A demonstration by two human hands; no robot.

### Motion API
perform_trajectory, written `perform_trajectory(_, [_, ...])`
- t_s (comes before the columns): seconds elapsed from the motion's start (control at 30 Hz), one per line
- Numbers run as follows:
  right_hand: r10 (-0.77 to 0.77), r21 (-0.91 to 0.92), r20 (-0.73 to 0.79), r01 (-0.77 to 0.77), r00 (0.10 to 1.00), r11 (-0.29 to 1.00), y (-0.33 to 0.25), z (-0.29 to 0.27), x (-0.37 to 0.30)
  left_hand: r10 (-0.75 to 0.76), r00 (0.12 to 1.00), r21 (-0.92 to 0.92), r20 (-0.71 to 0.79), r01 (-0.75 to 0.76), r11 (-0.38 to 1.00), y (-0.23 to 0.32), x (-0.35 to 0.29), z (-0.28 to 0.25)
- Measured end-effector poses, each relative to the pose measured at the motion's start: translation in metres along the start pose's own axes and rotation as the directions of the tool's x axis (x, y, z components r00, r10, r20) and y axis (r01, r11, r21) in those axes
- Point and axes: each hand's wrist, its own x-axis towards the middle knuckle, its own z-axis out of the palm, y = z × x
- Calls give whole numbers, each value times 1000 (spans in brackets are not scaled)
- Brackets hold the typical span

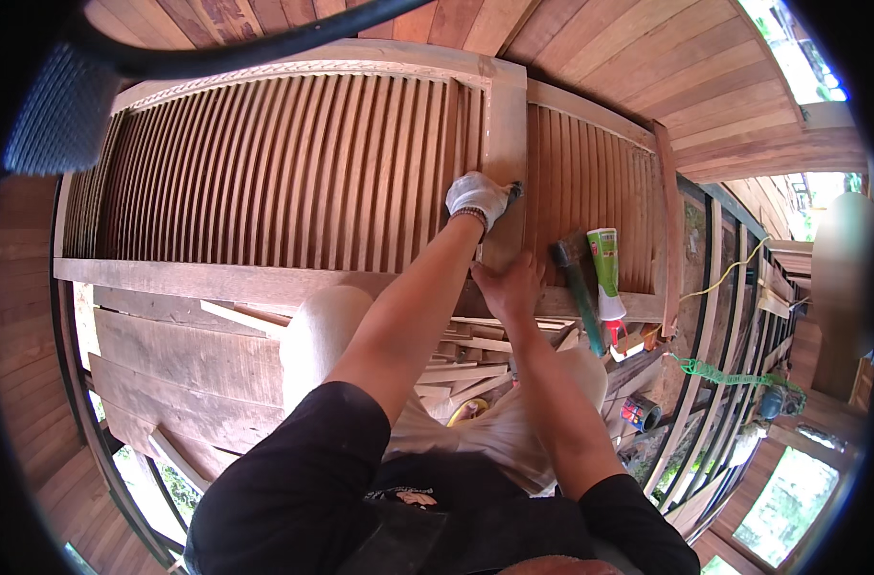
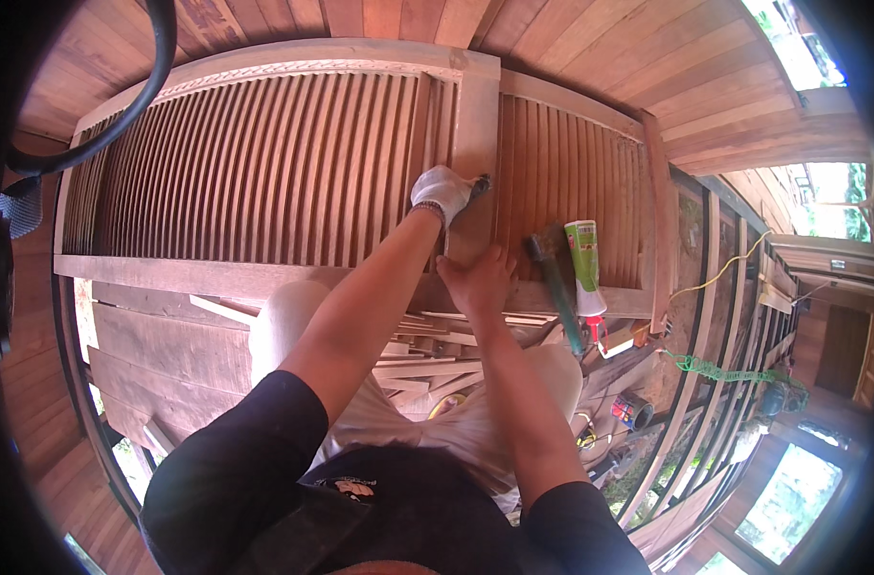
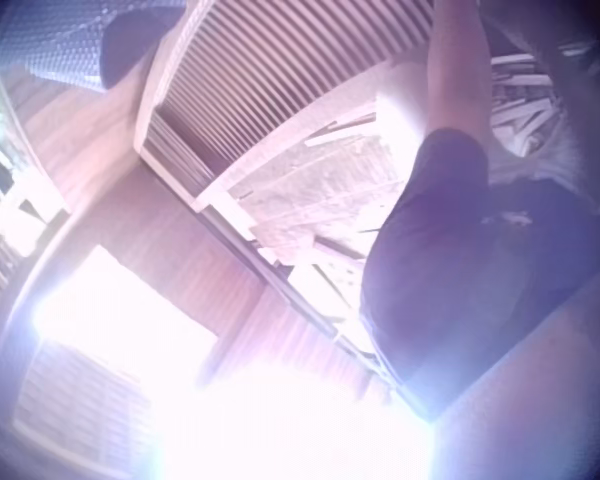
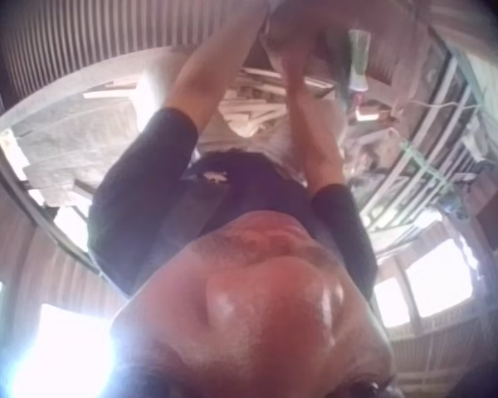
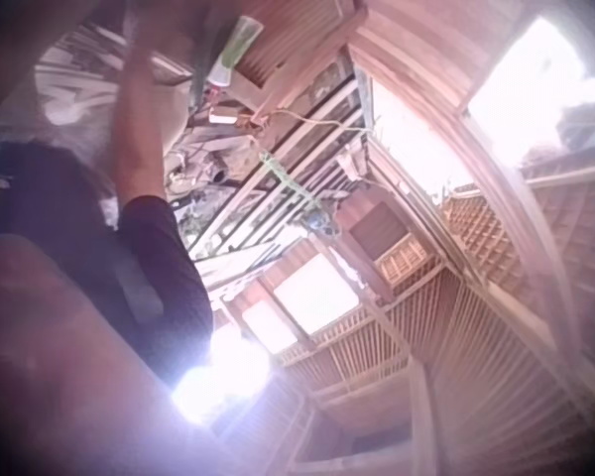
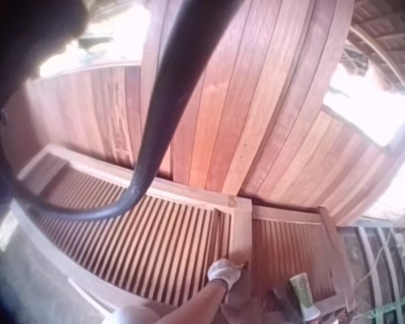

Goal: The person applies glue to a wooden slat and fits it into a curved wooden structure. They use a hammer to tap the slat into place and a hand saw to trim a piece of wood. The person continues to fit and secure additional slats into the structure.

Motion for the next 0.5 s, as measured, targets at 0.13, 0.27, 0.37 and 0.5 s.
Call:
perform_trajectory(0.13, [-7,-12,-34,7,999,1000,8,4,1,59,996,28,72,-61,998,6,-5,-7])
perform_trajectory(0.27, [-37,28,-12,37,999,999,3,3,0,38,999,49,0,-38,998,3,8,-1])
perform_trajectory(0.37, [-28,11,14,28,1000,1000,8,3,3,10,1000,37,12,-10,999,13,-1,-3])
perform_trajectory(0.5, [-30,-9,37,30,999,1000,6,-3,3,-7,1000,29,-29,8,1000,6,-2,1])
